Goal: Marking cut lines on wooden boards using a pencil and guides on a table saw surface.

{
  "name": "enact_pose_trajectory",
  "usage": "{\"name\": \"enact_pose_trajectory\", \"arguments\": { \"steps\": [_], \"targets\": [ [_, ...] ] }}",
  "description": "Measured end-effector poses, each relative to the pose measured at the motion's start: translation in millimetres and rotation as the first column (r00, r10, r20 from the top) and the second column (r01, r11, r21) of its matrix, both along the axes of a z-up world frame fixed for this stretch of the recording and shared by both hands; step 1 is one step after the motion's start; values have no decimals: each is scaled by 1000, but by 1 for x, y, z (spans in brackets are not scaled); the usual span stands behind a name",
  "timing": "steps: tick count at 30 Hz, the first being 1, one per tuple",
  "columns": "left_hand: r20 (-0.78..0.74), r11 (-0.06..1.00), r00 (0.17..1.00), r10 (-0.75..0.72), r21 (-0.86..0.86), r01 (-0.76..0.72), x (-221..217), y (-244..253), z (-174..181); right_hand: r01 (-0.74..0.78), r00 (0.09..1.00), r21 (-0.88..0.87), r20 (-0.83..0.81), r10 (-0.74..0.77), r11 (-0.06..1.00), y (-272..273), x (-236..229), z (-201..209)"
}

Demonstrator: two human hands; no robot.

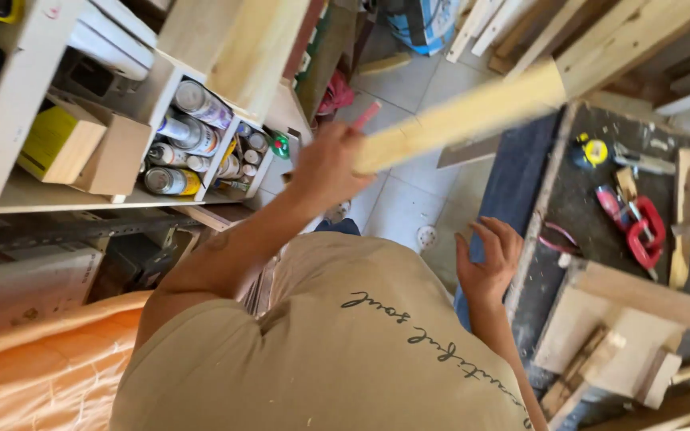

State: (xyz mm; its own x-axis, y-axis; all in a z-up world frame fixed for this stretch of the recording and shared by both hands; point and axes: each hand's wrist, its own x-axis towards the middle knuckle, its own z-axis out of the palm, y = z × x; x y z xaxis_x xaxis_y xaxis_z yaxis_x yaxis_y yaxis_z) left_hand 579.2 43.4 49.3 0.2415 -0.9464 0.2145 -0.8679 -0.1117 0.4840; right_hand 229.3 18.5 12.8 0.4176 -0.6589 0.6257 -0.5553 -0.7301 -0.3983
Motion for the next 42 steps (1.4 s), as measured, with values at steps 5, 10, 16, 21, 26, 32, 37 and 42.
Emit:
{"name": "enact_pose_trajectory", "arguments": {
  "steps": [5,10,16,21,26,32,37,42],
  "targets": [
    [123,951,954,272,-186,-247,127,-4,37,-154,988,213,24,152,965,-39,120,21],
    [114,928,922,371,-12,-372,194,-32,39,-374,912,472,30,410,798,-96,219,49],
    [123,897,902,415,110,-428,210,-78,18,-508,822,669,188,538,543,-161,336,61],
    [110,890,899,424,135,-436,207,-70,27,-594,726,739,321,608,318,-188,384,52],
    [-228,694,665,711,72,-716,223,2,30,-632,690,717,346,636,295,-197,386,46],
    [-549,369,116,828,377,-850,242,45,-84,-658,695,680,386,607,322,-196,387,48],
    [-785,452,-227,577,538,-712,264,24,-108,-597,748,730,355,561,333,-195,392,43],
    [-818,505,-298,493,548,-667,288,-4,-114,-530,800,781,330,502,330,-189,392,35]
  ]
}}
